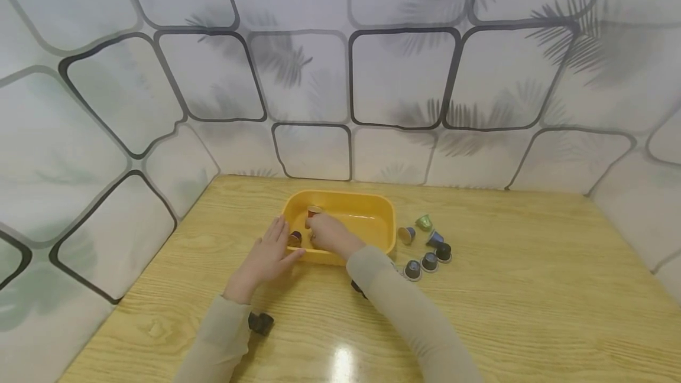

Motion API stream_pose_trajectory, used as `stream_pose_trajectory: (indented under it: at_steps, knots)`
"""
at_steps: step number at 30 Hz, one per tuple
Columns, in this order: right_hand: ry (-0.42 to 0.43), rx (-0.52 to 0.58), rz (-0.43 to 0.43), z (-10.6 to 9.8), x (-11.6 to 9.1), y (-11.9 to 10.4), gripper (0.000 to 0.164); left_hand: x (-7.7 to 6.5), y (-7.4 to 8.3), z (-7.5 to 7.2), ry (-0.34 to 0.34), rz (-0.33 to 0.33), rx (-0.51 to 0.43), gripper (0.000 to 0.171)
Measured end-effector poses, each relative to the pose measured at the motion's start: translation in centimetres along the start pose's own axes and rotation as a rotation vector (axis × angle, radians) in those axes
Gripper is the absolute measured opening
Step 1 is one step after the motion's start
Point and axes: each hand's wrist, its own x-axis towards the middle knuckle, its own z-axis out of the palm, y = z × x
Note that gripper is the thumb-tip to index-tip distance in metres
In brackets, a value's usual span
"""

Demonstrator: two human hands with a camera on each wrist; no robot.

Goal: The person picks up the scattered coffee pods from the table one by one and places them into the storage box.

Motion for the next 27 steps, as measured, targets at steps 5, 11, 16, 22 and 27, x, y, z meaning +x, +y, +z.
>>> stream_pose_trajectory:
  at_steps: [5,11,16,22,27]
  knots:
    - [0.002,0.000,0.000,0.13,0.08,0.07,0.029,0.05,-0.08,0.17,0.010,0.005,0.001,0.076]
    - [-0.008,0.003,0.014,0.30,0.13,0.13,0.031,0.04,-0.05,0.25,0.008,0.004,0.007,0.076]
    - [-0.011,0.018,0.023,0.18,0.05,0.08,0.031,0.07,-0.04,0.23,0.008,0.002,-0.001,0.076]
    - [-0.013,0.006,0.024,0.24,0.08,0.11,0.032,0.13,-0.13,0.41,-0.001,-0.008,0.010,0.077]
    - [0.001,-0.011,0.016,0.38,0.13,0.17,0.031,0.15,-0.18,0.49,0.003,-0.008,0.000,0.077]
